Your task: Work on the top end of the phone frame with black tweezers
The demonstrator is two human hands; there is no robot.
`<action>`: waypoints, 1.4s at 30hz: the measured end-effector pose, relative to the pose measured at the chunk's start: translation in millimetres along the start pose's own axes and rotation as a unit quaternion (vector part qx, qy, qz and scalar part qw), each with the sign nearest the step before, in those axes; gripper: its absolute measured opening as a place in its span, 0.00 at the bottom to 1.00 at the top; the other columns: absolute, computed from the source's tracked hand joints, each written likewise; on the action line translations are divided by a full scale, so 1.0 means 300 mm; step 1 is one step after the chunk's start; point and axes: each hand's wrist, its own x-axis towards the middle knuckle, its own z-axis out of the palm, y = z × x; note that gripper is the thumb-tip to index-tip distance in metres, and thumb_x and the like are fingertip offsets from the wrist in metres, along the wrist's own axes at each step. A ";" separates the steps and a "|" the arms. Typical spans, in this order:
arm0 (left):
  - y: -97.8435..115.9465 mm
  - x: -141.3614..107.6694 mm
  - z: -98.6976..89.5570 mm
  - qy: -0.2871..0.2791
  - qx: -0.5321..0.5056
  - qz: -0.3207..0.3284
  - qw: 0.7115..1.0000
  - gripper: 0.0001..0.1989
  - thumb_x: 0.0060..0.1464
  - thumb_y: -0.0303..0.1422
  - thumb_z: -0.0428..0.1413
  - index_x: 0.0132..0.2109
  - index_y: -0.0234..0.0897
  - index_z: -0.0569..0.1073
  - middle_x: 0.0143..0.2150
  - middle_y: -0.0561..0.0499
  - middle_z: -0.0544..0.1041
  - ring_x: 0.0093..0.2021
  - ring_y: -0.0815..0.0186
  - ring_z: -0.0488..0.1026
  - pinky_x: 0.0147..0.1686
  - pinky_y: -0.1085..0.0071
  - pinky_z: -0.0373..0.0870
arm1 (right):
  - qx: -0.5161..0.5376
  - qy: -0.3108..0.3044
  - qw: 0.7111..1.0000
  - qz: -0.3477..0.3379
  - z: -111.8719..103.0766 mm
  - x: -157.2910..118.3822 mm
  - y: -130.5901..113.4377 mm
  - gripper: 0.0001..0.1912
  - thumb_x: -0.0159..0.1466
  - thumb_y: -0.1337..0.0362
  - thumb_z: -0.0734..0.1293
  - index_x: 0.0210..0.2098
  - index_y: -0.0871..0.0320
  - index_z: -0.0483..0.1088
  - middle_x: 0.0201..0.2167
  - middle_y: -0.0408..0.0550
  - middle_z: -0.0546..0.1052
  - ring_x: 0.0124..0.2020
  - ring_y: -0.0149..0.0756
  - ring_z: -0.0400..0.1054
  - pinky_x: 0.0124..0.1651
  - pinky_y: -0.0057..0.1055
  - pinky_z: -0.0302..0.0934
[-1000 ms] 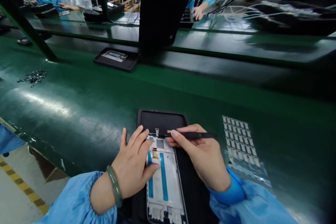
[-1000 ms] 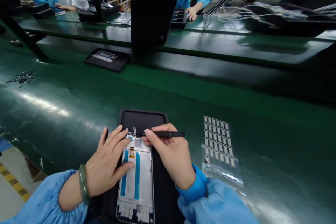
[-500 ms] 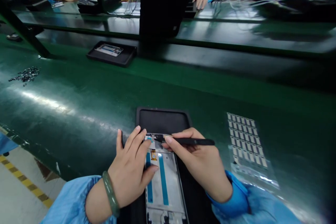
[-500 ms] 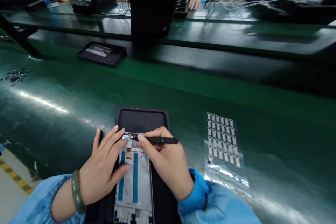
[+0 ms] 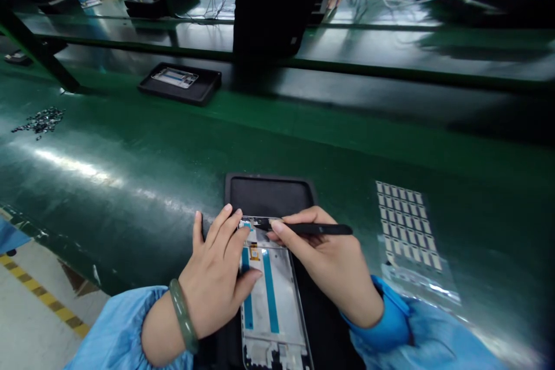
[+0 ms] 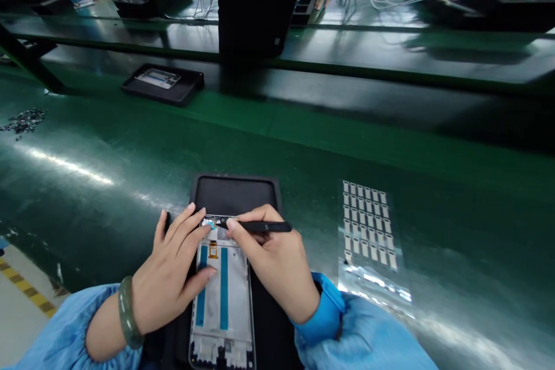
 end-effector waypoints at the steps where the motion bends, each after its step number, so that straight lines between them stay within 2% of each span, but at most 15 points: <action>1: 0.000 0.000 0.000 0.001 -0.001 -0.001 1.000 0.22 0.61 0.37 0.48 0.59 0.33 0.59 0.64 0.38 0.59 0.67 0.52 0.46 0.60 0.37 0.44 | 0.000 -0.001 1.000 -0.001 0.000 -0.001 0.000 0.11 0.58 0.54 0.70 0.30 0.55 0.69 0.24 0.45 0.76 0.27 0.39 0.75 0.29 0.32 0.72; 13: 0.002 0.001 0.004 0.007 0.004 -0.001 1.000 0.21 0.60 0.36 0.49 0.58 0.33 0.61 0.63 0.36 0.59 0.67 0.51 0.47 0.59 0.36 0.44 | -0.029 -0.008 0.999 -0.014 -0.002 -0.003 0.014 0.10 0.60 0.55 0.69 0.31 0.55 0.69 0.26 0.45 0.76 0.29 0.39 0.75 0.31 0.31 0.70; 18: 0.004 0.005 0.001 0.001 0.031 0.005 0.999 0.21 0.61 0.37 0.48 0.60 0.38 0.61 0.64 0.39 0.59 0.67 0.50 0.46 0.59 0.35 0.43 | -0.046 -0.008 0.999 -0.024 -0.002 -0.002 0.013 0.10 0.60 0.55 0.68 0.31 0.54 0.69 0.26 0.44 0.76 0.29 0.39 0.74 0.31 0.32 0.70; 22: 0.014 0.012 -0.001 0.000 0.068 0.010 0.998 0.21 0.62 0.39 0.44 0.60 0.37 0.61 0.63 0.39 0.60 0.66 0.50 0.48 0.58 0.34 0.44 | -0.078 -0.013 0.995 -0.059 -0.004 -0.001 0.005 0.08 0.62 0.56 0.67 0.32 0.53 0.69 0.27 0.43 0.76 0.28 0.38 0.74 0.30 0.30 0.68; 27: 0.046 0.021 0.017 0.017 0.129 0.001 0.991 0.21 0.61 0.35 0.44 0.59 0.32 0.63 0.62 0.35 0.61 0.65 0.50 0.52 0.58 0.35 0.48 | -0.162 -0.024 0.978 -0.129 -0.017 0.005 -0.002 0.05 0.61 0.59 0.67 0.33 0.53 0.70 0.29 0.43 0.76 0.31 0.38 0.73 0.30 0.30 0.66; 30: 0.063 0.027 0.029 0.028 0.141 -0.011 0.989 0.21 0.61 0.34 0.44 0.59 0.32 0.63 0.62 0.34 0.61 0.65 0.49 0.53 0.57 0.35 0.50 | -0.104 0.019 0.988 -0.114 -0.024 0.021 -0.013 0.05 0.60 0.59 0.69 0.33 0.53 0.70 0.32 0.45 0.76 0.33 0.38 0.73 0.34 0.32 0.69; 33: 0.069 0.030 0.032 0.033 0.137 -0.021 0.990 0.21 0.62 0.36 0.43 0.58 0.32 0.64 0.61 0.34 0.62 0.65 0.49 0.54 0.57 0.35 0.50 | 0.028 0.070 0.995 -0.073 -0.020 0.046 -0.030 0.07 0.60 0.59 0.69 0.33 0.53 0.67 0.35 0.45 0.76 0.34 0.37 0.74 0.38 0.34 0.71; 36: 0.068 0.028 0.030 0.037 0.123 -0.026 0.991 0.21 0.63 0.38 0.42 0.57 0.33 0.65 0.61 0.35 0.63 0.64 0.49 0.54 0.57 0.33 0.50 | 0.104 0.031 0.993 -0.056 -0.001 0.071 -0.034 0.09 0.60 0.59 0.69 0.33 0.54 0.65 0.36 0.45 0.76 0.36 0.37 0.74 0.40 0.34 0.71; 39: 0.065 0.023 0.030 0.047 0.114 -0.030 0.992 0.21 0.63 0.38 0.41 0.58 0.34 0.65 0.61 0.36 0.63 0.64 0.50 0.54 0.56 0.32 0.51 | 0.113 -0.028 0.991 -0.057 0.016 0.084 -0.018 0.10 0.60 0.59 0.70 0.33 0.55 0.64 0.37 0.47 0.76 0.39 0.38 0.73 0.42 0.34 0.70; 42: 0.063 0.019 0.034 0.052 0.122 -0.027 0.991 0.21 0.64 0.37 0.41 0.60 0.34 0.62 0.62 0.37 0.62 0.65 0.51 0.53 0.55 0.32 0.51 | 0.104 -0.056 0.991 -0.068 0.020 0.085 0.000 0.09 0.60 0.59 0.69 0.34 0.55 0.64 0.37 0.48 0.75 0.39 0.38 0.73 0.41 0.32 0.70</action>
